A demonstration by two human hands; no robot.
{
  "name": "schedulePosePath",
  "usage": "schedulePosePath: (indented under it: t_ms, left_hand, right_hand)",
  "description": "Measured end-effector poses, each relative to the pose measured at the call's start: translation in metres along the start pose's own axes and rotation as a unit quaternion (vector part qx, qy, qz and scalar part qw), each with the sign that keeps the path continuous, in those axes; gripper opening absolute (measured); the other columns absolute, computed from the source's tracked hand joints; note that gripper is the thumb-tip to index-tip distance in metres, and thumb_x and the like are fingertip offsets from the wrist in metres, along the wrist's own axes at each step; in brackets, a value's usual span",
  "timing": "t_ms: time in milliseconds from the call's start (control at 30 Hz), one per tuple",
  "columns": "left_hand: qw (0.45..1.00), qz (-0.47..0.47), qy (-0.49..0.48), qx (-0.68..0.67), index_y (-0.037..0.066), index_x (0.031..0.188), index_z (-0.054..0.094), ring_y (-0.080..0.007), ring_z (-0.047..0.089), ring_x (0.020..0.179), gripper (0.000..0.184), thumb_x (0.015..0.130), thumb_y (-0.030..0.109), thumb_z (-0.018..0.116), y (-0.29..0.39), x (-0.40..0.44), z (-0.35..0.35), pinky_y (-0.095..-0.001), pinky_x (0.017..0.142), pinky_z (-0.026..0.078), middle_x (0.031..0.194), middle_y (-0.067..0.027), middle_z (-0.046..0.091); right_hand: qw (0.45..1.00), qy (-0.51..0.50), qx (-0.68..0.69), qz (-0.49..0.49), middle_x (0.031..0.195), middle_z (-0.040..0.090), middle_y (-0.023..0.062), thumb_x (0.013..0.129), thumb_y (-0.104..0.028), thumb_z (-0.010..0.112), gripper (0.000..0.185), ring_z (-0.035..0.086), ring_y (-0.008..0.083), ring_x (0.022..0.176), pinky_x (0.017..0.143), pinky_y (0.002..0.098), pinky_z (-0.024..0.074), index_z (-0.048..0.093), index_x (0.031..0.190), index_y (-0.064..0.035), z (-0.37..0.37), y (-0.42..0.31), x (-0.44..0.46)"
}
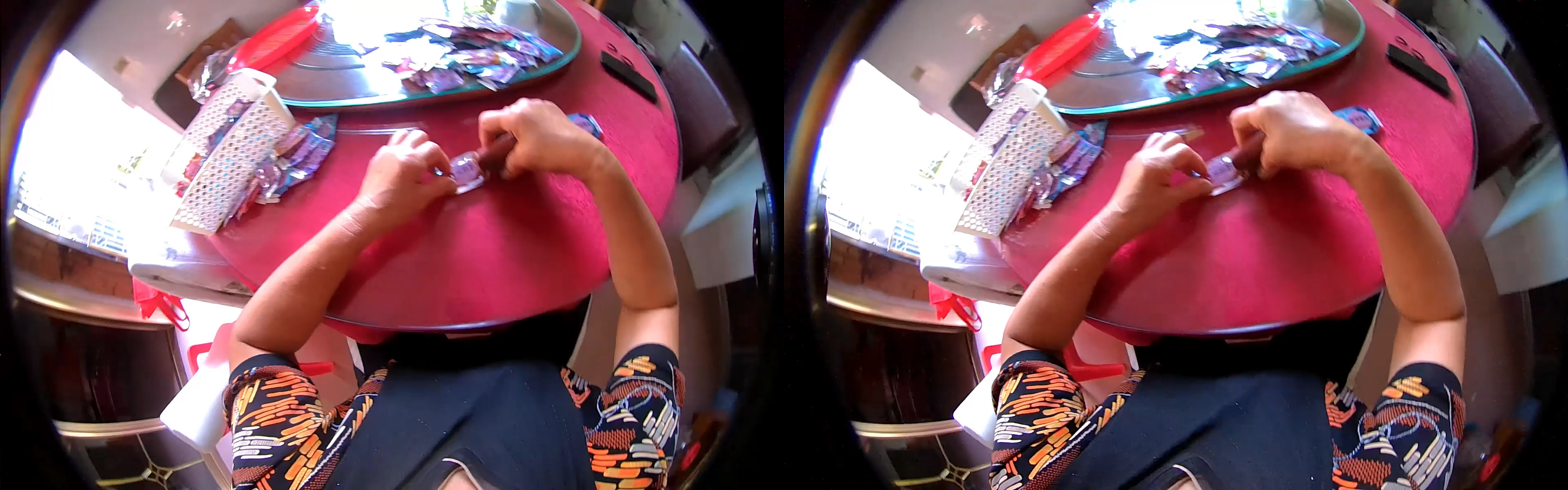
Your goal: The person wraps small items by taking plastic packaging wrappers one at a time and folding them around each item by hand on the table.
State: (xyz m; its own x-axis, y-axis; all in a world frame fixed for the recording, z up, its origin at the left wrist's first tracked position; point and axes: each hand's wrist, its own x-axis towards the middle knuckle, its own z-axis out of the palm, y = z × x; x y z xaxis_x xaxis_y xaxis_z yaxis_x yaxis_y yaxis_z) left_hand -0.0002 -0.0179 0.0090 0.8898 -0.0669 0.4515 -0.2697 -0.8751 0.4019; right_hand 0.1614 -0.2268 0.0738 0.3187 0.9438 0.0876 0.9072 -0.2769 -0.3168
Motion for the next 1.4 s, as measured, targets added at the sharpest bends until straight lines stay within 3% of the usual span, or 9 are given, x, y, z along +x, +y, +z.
schedulePosePath:
  t_ms: [200, 533, 700, 800, 867, 1067, 1133, 1200, 1400]
  left_hand:
    - [1.000, -0.016, -0.017, 0.018, 0.008, 0.096, 0.074, -0.0285, 0.061, 0.097, 0.023, 0.078, 0.016, 0.088, 0.002, 0.002, 0.000, -0.0429, 0.084, 0.052, 0.096, -0.0081, 0.066]
    - [1.000, 0.006, -0.003, 0.005, 0.007, 0.098, 0.074, -0.0273, 0.061, 0.094, 0.024, 0.082, 0.018, 0.087, 0.002, 0.002, -0.001, -0.0420, 0.081, 0.051, 0.091, -0.0083, 0.066]
    - [0.999, 0.022, 0.029, -0.011, 0.009, 0.096, 0.076, -0.0312, 0.063, 0.100, 0.024, 0.080, 0.023, 0.087, 0.006, 0.005, 0.003, -0.0460, 0.082, 0.053, 0.095, -0.0090, 0.066]
    - [0.998, 0.052, 0.017, 0.010, 0.011, 0.095, 0.077, -0.0322, 0.064, 0.100, 0.023, 0.080, 0.026, 0.086, 0.004, 0.007, 0.007, -0.0471, 0.081, 0.054, 0.095, -0.0085, 0.066]
    - [0.997, 0.069, 0.009, 0.023, 0.011, 0.094, 0.076, -0.0316, 0.064, 0.099, 0.022, 0.080, 0.025, 0.086, -0.002, 0.007, 0.009, -0.0464, 0.080, 0.054, 0.095, -0.0075, 0.066]
    - [0.994, 0.070, 0.016, 0.081, 0.013, 0.093, 0.072, -0.0320, 0.061, 0.096, 0.016, 0.085, 0.022, 0.083, 0.006, 0.001, 0.010, -0.0473, 0.081, 0.052, 0.095, -0.0078, 0.064]
    - [0.988, 0.055, 0.015, 0.145, 0.012, 0.092, 0.070, -0.0326, 0.062, 0.100, 0.016, 0.088, 0.025, 0.079, 0.008, -0.001, 0.004, -0.0486, 0.079, 0.051, 0.099, -0.0078, 0.064]
    - [0.978, 0.043, 0.018, 0.203, 0.012, 0.092, 0.070, -0.0329, 0.062, 0.102, 0.018, 0.090, 0.028, 0.077, 0.009, -0.005, -0.004, -0.0495, 0.079, 0.050, 0.100, -0.0081, 0.065]
    - [0.918, -0.076, -0.058, 0.385, 0.012, 0.109, 0.075, -0.0325, 0.057, 0.123, 0.029, 0.097, 0.036, 0.067, -0.015, -0.022, -0.041, -0.0535, 0.094, 0.046, 0.119, -0.0098, 0.067]
  right_hand:
    - [0.979, 0.077, 0.168, -0.081, 0.096, 0.078, 0.0102, 0.073, -0.012, 0.086, 0.031, 0.076, 0.0275, 0.092, 0.082, 0.0364, 0.0574, 0.073, 0.101, -0.0079, 0.012, -0.017, 0.007]
    - [0.994, -0.035, -0.074, 0.075, 0.098, 0.080, 0.0063, 0.069, -0.016, 0.084, 0.035, 0.075, 0.0273, 0.098, 0.084, 0.0419, 0.0565, 0.077, 0.103, -0.0142, -0.013, -0.012, 0.001]
    - [0.984, 0.131, 0.109, -0.048, 0.094, 0.078, 0.0111, 0.067, -0.008, 0.085, 0.037, 0.075, 0.0294, 0.088, 0.083, 0.0393, 0.0581, 0.074, 0.102, -0.0083, -0.002, 0.000, 0.002]
    - [0.980, 0.028, 0.184, -0.065, 0.095, 0.078, 0.0116, 0.067, -0.007, 0.085, 0.039, 0.075, 0.0277, 0.088, 0.085, 0.0374, 0.0589, 0.074, 0.104, -0.0088, 0.001, -0.008, 0.000]
    - [0.994, -0.042, 0.079, -0.056, 0.097, 0.077, 0.0111, 0.066, -0.012, 0.085, 0.039, 0.075, 0.0300, 0.092, 0.082, 0.0404, 0.0583, 0.075, 0.104, -0.0127, 0.008, -0.008, 0.005]
    - [0.999, 0.017, -0.020, -0.025, 0.096, 0.076, 0.0128, 0.064, -0.013, 0.083, 0.039, 0.073, 0.0345, 0.095, 0.082, 0.0446, 0.0557, 0.073, 0.101, -0.0119, 0.006, -0.002, 0.004]
    - [0.997, 0.044, 0.059, -0.001, 0.101, 0.077, 0.0115, 0.065, -0.008, 0.082, 0.038, 0.074, 0.0300, 0.097, 0.085, 0.0396, 0.0575, 0.072, 0.102, -0.0092, 0.001, 0.010, 0.006]
    - [0.982, 0.079, 0.164, -0.059, 0.100, 0.076, 0.0044, 0.069, 0.005, 0.081, 0.037, 0.070, 0.0140, 0.093, 0.086, 0.0308, 0.0583, 0.071, 0.104, -0.0035, -0.003, 0.027, 0.006]
    - [0.933, 0.186, 0.307, -0.018, 0.100, 0.071, -0.0010, 0.075, 0.001, 0.085, 0.034, 0.066, 0.0086, 0.095, 0.083, 0.0262, 0.0544, 0.071, 0.105, -0.0071, -0.033, 0.043, -0.008]
